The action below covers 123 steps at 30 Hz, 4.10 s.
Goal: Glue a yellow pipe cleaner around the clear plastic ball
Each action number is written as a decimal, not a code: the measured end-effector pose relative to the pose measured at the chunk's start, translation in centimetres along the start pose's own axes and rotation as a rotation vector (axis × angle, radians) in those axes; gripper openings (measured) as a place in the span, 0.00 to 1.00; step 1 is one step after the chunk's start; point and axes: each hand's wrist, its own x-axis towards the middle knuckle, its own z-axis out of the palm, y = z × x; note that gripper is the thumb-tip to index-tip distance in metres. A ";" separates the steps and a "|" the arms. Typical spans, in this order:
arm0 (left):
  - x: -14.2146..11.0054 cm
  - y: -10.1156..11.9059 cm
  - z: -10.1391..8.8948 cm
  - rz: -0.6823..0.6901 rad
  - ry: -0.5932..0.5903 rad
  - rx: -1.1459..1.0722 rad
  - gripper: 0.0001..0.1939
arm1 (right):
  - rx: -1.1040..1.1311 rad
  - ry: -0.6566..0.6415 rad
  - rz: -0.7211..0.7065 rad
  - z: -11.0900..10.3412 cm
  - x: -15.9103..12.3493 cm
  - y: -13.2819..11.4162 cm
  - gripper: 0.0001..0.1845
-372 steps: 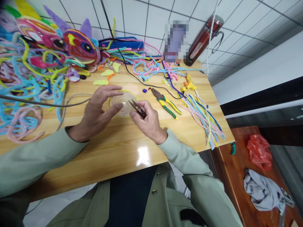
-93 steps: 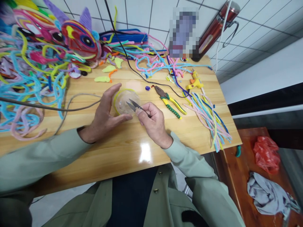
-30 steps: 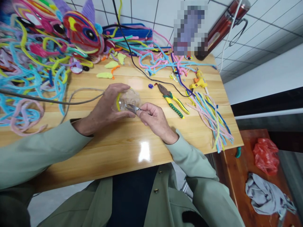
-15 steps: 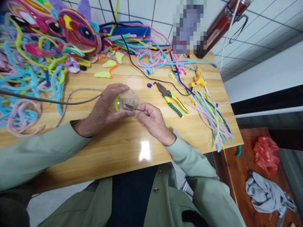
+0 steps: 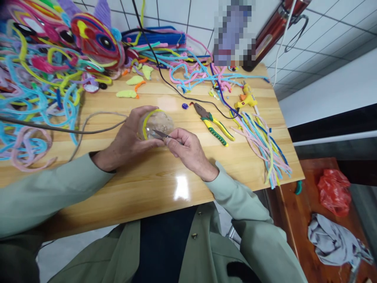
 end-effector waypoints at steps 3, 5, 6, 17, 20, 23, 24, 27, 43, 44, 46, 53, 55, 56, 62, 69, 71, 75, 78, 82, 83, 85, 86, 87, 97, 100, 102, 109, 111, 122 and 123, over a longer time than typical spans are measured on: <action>-0.1 -0.4 -0.3 -0.054 -0.044 -0.035 0.56 | -0.025 0.001 0.006 -0.3 0.0 -0.2 0.20; -0.1 -0.5 -0.3 -0.057 -0.058 -0.033 0.55 | -0.023 0.008 0.007 -0.3 0.0 -0.1 0.20; -0.1 -0.6 -0.3 -0.038 -0.055 -0.026 0.55 | -0.019 0.011 0.005 -0.4 0.0 0.0 0.20; 0.3 0.2 0.0 0.086 -0.009 -0.087 0.40 | -0.027 0.001 0.017 -0.6 -0.1 -0.6 0.17; 0.3 0.7 -0.2 0.066 -0.026 -0.026 0.38 | -0.023 0.025 0.017 -0.4 -0.2 -0.7 0.17; 0.2 1.1 -0.2 0.072 -0.014 0.004 0.35 | -0.011 0.044 0.013 -0.1 -0.4 -0.6 0.19; 0.2 1.2 -0.1 0.077 -0.010 0.009 0.34 | -0.007 0.048 0.008 0.0 -0.4 -0.5 0.18; 0.2 1.2 0.1 0.073 -0.014 0.021 0.33 | 0.007 0.049 -0.015 0.1 -0.4 -0.4 0.18; 0.3 0.2 0.0 0.080 -0.026 -0.107 0.43 | -0.108 -0.031 0.024 -1.4 0.0 -1.0 0.15; 0.3 0.2 0.0 0.085 -0.022 -0.116 0.43 | -0.110 -0.033 0.024 -1.4 0.0 -1.0 0.15; 0.3 0.2 -0.1 0.091 -0.023 -0.115 0.44 | -0.110 -0.036 0.022 -1.5 0.0 -1.0 0.15; 0.3 0.0 -0.2 0.069 -0.046 -0.049 0.45 | -0.100 -0.053 0.032 -1.6 0.0 -1.4 0.15; 0.3 0.0 -0.2 0.067 -0.047 -0.051 0.45 | -0.108 -0.052 0.043 -1.6 -0.1 -1.6 0.15; 0.3 0.1 -0.2 0.063 -0.050 -0.046 0.45 | -0.111 -0.050 0.047 -1.6 -0.1 -1.7 0.16; 0.2 0.6 -0.1 0.053 -0.016 -0.030 0.39 | -0.065 -0.007 0.026 -1.2 -0.2 -1.3 0.18; 0.1 0.9 0.1 0.043 -0.011 0.000 0.36 | -0.022 0.016 0.006 -0.5 -0.3 -0.8 0.18; 0.1 0.7 0.0 0.062 -0.001 -0.013 0.36 | -0.006 0.022 0.003 -0.4 -0.2 -0.7 0.19; 0.3 0.1 0.0 0.065 -0.021 -0.070 0.41 | -0.031 -0.009 0.012 -0.8 0.1 -0.9 0.21; 0.3 -0.2 -0.1 0.040 -0.046 -0.081 0.45 | -0.083 -0.042 0.035 -1.5 0.2 -1.2 0.19; 0.3 -0.5 0.0 0.055 -0.045 -0.088 0.45 | -0.108 -0.067 0.041 -2.2 0.2 -1.6 0.16; 0.3 -0.5 0.0 0.075 -0.041 -0.090 0.45 | -0.114 -0.068 0.045 -2.3 0.2 -1.7 0.16; 0.3 -0.6 0.0 0.118 -0.035 -0.089 0.47 | -0.128 -0.068 0.051 -2.3 0.2 -1.9 0.15; 0.3 -0.5 0.0 0.122 -0.035 -0.084 0.47 | -0.132 -0.066 0.053 -2.3 0.1 -1.9 0.15; 0.3 -0.4 -0.1 0.110 -0.040 -0.075 0.46 | -0.132 -0.064 0.055 -2.3 0.1 -1.9 0.15; 0.2 0.2 -0.1 0.049 0.003 -0.070 0.39 | -0.035 0.011 0.015 -1.2 -0.1 -0.5 0.21; 0.1 0.2 -0.1 0.015 -0.013 -0.036 0.39 | -0.016 0.022 0.017 -0.9 -0.2 -0.3 0.21; 0.0 0.2 -0.1 0.020 -0.007 -0.035 0.39 | -0.007 0.022 0.012 -0.8 -0.3 -0.2 0.21; -0.1 0.5 0.1 0.048 0.014 -0.003 0.36 | 0.005 0.040 -0.004 -0.5 -0.5 0.0 0.20; -0.1 0.6 0.1 0.042 0.006 0.004 0.36 | 0.011 0.053 -0.004 -0.4 -0.5 0.0 0.20; -0.3 0.6 0.4 0.080 0.038 0.010 0.36 | -0.013 0.127 -0.009 0.5 -0.9 0.4 0.22; -0.2 0.6 0.4 0.069 0.036 0.017 0.36 | -0.016 0.135 -0.018 0.6 -0.9 0.5 0.22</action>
